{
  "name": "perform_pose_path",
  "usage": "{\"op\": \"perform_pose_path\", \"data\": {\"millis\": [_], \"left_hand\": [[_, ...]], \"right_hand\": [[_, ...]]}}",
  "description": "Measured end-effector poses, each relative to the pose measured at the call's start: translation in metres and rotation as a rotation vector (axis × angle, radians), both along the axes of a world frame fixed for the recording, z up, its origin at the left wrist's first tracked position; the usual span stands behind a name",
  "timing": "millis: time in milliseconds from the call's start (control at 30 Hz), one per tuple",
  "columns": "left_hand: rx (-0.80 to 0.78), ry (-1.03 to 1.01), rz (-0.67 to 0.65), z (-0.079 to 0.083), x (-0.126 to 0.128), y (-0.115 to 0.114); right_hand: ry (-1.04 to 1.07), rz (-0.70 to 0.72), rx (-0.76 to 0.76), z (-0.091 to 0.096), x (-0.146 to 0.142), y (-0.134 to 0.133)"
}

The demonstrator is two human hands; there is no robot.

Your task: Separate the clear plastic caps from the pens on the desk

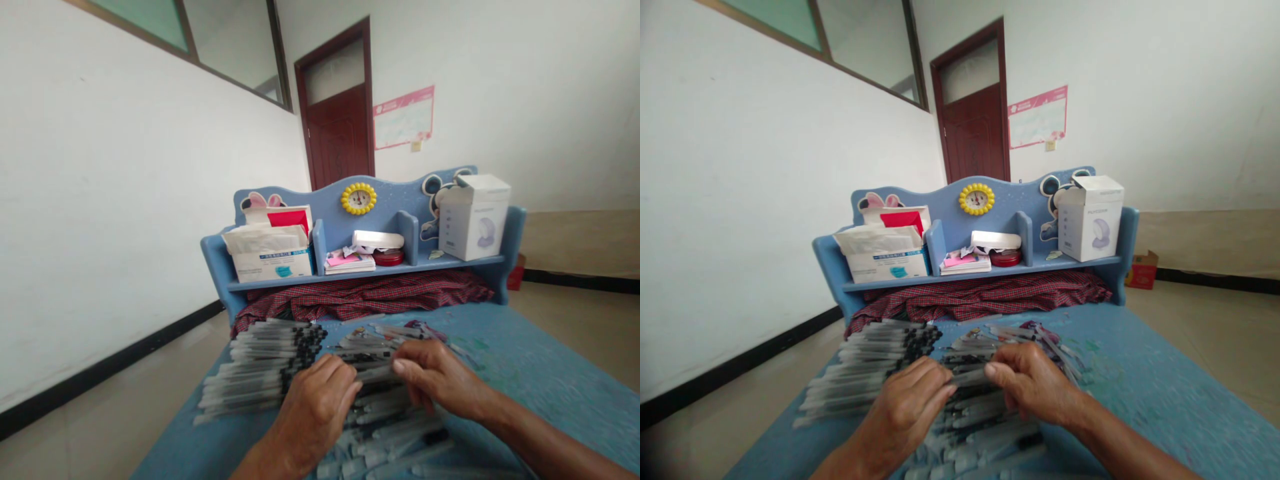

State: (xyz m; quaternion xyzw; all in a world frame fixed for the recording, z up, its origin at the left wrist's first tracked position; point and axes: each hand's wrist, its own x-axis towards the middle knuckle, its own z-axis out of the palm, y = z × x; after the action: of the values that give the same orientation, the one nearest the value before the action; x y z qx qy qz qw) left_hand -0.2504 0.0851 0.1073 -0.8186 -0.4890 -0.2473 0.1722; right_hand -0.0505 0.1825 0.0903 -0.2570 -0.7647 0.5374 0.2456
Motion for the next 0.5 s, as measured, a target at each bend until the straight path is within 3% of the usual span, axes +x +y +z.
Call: {"op": "perform_pose_path", "data": {"millis": [100, 267, 400, 500], "left_hand": [[0.002, -0.001, -0.009, -0.0018, -0.0003, 0.0007], [0.004, -0.009, -0.009, -0.0029, -0.0005, 0.002], [0.005, -0.012, -0.005, -0.0031, -0.001, 0.0037], [0.004, -0.015, -0.01, -0.0038, -0.0014, 0.0051]], "right_hand": [[-0.036, -0.027, 0.046, -0.0028, -0.0004, 0.0008], [0.075, 0.02, -0.057, -0.0032, 0.0007, 0.0027], [0.004, -0.026, 0.037, -0.0007, 0.0009, 0.0018], [0.012, -0.022, -0.006, 0.0012, 0.0007, 0.0013]]}}
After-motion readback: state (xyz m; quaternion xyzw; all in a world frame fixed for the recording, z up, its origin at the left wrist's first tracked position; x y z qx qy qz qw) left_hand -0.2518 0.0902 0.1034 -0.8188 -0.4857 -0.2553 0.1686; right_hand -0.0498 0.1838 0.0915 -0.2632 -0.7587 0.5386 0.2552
